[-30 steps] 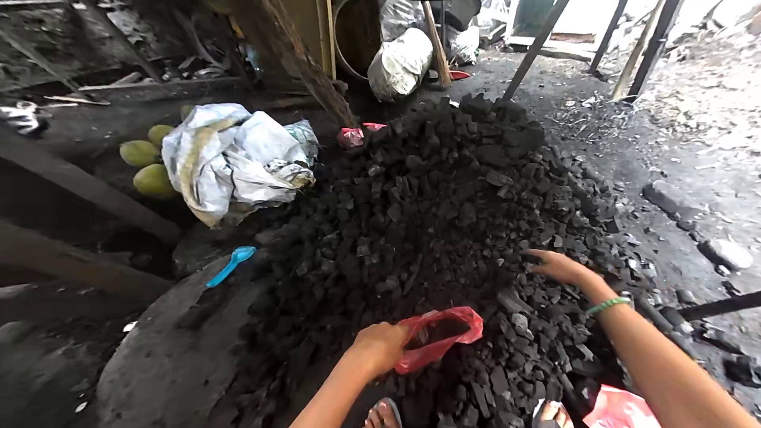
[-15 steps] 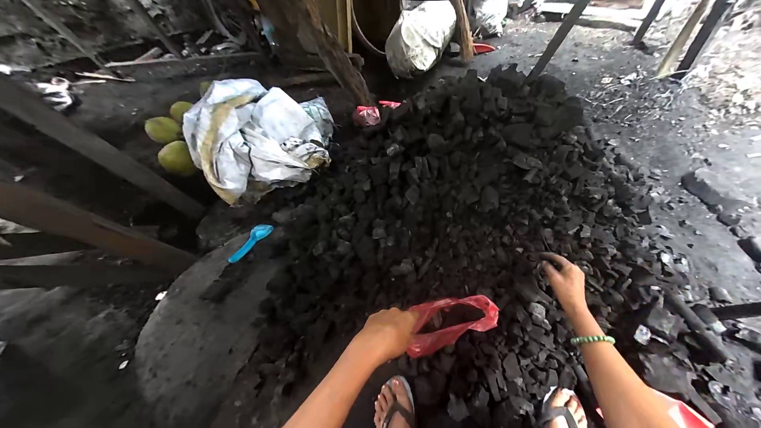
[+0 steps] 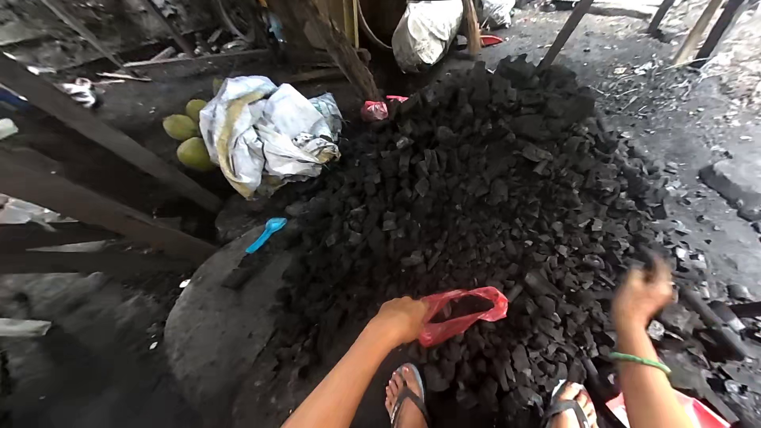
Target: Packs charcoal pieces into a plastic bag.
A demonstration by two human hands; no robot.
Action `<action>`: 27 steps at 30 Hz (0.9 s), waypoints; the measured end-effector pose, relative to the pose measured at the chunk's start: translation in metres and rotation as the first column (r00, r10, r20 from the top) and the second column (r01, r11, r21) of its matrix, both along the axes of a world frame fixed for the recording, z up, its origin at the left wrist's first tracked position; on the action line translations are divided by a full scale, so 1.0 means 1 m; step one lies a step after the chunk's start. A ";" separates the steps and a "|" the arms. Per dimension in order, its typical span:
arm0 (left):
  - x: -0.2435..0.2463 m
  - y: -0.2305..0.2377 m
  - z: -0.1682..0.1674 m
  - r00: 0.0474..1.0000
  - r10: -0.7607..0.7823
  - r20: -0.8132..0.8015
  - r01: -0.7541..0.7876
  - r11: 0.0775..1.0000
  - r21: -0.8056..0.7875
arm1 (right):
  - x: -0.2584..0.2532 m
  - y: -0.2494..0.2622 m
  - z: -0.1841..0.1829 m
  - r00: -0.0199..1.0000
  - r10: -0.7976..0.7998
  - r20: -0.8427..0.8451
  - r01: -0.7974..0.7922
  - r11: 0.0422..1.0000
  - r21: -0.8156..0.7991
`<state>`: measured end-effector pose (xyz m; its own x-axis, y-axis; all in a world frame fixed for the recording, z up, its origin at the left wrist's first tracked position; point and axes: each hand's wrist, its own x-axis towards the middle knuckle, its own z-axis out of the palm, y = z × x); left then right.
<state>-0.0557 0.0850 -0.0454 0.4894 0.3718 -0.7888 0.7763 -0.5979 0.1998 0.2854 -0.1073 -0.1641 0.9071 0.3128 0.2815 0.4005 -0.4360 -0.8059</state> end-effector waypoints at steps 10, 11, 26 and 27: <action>-0.002 0.006 -0.004 0.999 0.013 -0.038 -0.014 0.999 -0.030 | -0.135 0.163 -0.045 0.601 0.602 -0.525 -0.779 0.295 -0.553; -0.003 0.006 -0.004 0.999 0.012 -0.036 -0.013 0.999 -0.033 | -0.140 0.165 -0.044 0.633 0.568 -0.526 -0.755 0.304 -0.581; 0.003 -0.002 0.000 1.000 -0.005 -0.018 0.005 1.000 -0.009 | -0.120 0.130 -0.053 0.568 0.683 -0.459 -0.823 0.457 -0.337; 0.003 -0.001 0.000 1.000 -0.008 -0.019 0.008 1.000 -0.010 | -0.123 0.138 -0.056 0.569 0.676 -0.468 -0.821 0.435 -0.369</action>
